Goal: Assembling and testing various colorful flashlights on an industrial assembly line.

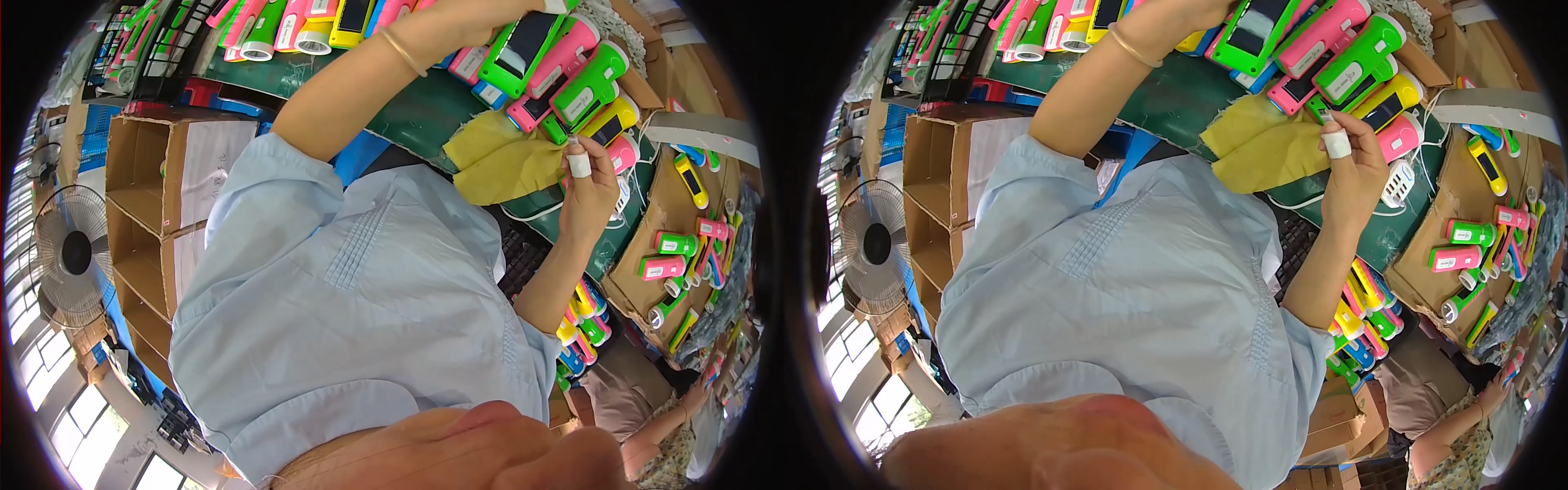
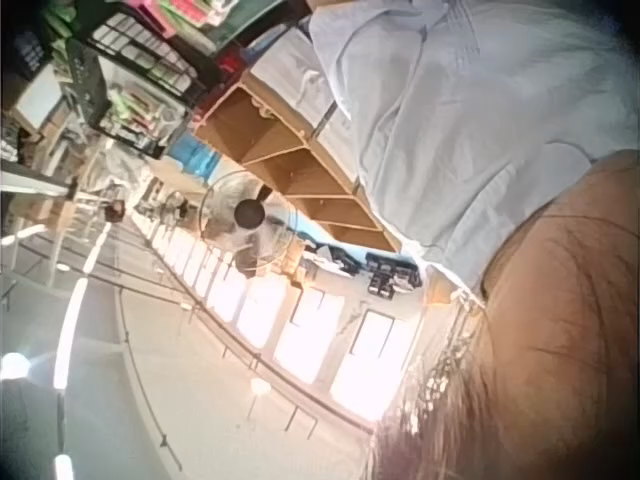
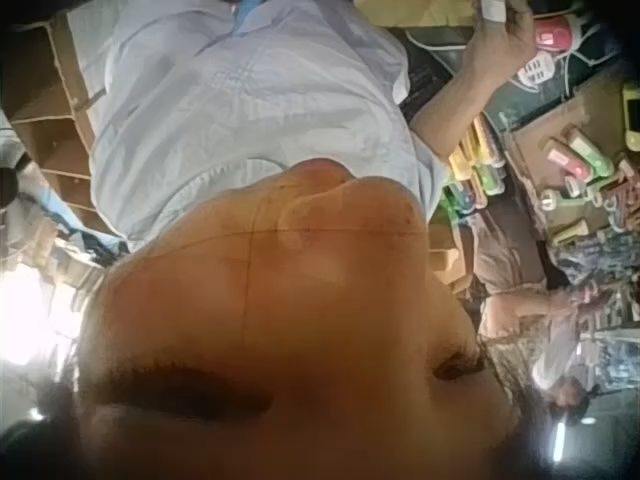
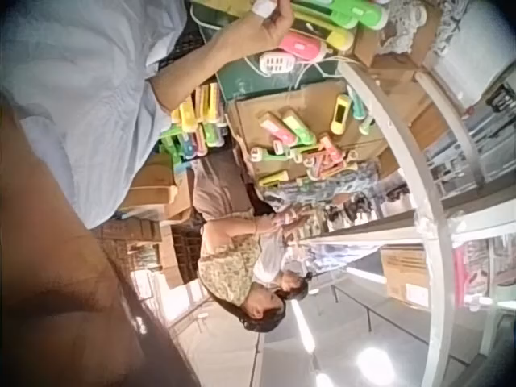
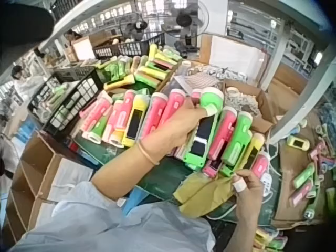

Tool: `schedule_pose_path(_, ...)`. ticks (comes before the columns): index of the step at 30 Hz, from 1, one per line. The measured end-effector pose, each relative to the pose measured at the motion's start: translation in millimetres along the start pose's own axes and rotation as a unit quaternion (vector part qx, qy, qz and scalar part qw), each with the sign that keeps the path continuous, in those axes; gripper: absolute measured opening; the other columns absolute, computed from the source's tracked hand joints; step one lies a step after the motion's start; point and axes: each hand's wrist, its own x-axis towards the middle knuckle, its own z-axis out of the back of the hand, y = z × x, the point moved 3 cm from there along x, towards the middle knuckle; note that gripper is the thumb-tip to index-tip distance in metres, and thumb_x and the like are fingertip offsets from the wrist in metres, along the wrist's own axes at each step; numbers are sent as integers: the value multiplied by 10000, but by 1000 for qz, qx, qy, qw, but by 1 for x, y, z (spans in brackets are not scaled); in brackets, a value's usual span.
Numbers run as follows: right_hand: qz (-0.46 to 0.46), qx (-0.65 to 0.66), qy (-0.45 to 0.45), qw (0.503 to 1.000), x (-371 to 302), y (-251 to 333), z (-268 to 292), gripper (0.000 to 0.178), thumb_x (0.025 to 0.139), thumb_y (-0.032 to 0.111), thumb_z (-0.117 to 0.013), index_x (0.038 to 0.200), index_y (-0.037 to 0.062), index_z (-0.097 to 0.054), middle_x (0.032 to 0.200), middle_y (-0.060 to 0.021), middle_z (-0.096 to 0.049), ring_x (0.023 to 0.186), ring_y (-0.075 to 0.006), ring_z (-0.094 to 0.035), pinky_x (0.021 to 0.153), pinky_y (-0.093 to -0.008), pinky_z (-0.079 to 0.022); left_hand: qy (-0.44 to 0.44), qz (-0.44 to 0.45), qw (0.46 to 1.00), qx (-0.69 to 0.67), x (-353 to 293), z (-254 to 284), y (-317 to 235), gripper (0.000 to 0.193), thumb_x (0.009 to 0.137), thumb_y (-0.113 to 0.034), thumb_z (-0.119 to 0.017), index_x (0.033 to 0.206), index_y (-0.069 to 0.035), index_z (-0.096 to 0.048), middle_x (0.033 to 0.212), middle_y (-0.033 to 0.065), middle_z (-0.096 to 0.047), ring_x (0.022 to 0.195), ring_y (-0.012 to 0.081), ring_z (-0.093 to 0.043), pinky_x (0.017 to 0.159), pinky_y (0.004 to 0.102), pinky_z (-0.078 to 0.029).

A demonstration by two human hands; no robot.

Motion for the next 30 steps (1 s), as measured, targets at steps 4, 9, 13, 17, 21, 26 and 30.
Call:
schedule_pose_path(4,5,30,27,999,7,19,-18,169,803,81,-653,951,2,-631,815,-14,-586,718,-75,-521,647,-193,-404,490,161,724,-458,12,12,65,377,935,-291,-424,1196,-27,-488,1022,124,-593,873,264,-592,770,398,-514)
schedule_pose_path(9,59,-21,21,998,10,29,-29,140,796,35,-646,932,2,-648,844,-24,-615,753,-70,-539,684,-190,-421,519,175,648,-530,-17,3,77,440,877,-474,-486,996,-57,-558,888,114,-597,751,259,-592,614,376,-519)
schedule_pose_path(13,79,-40,34,995,5,34,-31,131,781,21,-655,910,0,-653,822,-18,-619,725,-66,-542,662,-189,-425,390,167,802,-420,-24,3,80,382,863,-420,-546,982,-57,-566,806,94,-588,697,211,-585,571,348,-509)
schedule_pose_path(17,172,-151,55,972,2,41,-38,127,758,21,-669,883,1,-658,774,-39,-608,696,-85,-549,652,-201,-429,339,-9,852,-399,-25,0,77,375,864,-283,-576,1102,2,-523,940,109,-601,788,166,-606,649,323,-529)
schedule_pose_path(21,426,-411,-7,806,1,49,-52,163,707,-35,-649,861,18,-643,752,-75,-594,666,-139,-558,608,-243,-435,236,-128,950,-161,-37,-6,68,499,867,-519,-492,999,-39,-525,830,61,-570,767,155,-563,664,304,-491)
schedule_pose_path(26,148,-127,343,919,3,57,-34,217,725,27,-659,935,41,-606,798,-42,-552,738,-125,-542,635,-239,-422,346,-121,860,-355,-41,7,59,418,889,-429,-507,1047,-43,-514,848,73,-584,754,161,-591,687,297,-510)
schedule_pose_path(30,479,-294,174,809,-26,48,-64,295,635,47,-655,918,22,-573,813,-70,-503,757,-216,-516,621,-289,-415,359,-108,786,-492,-39,-2,52,549,874,-558,-418,1096,-59,-478,842,54,-544,726,181,-558,665,313,-486)
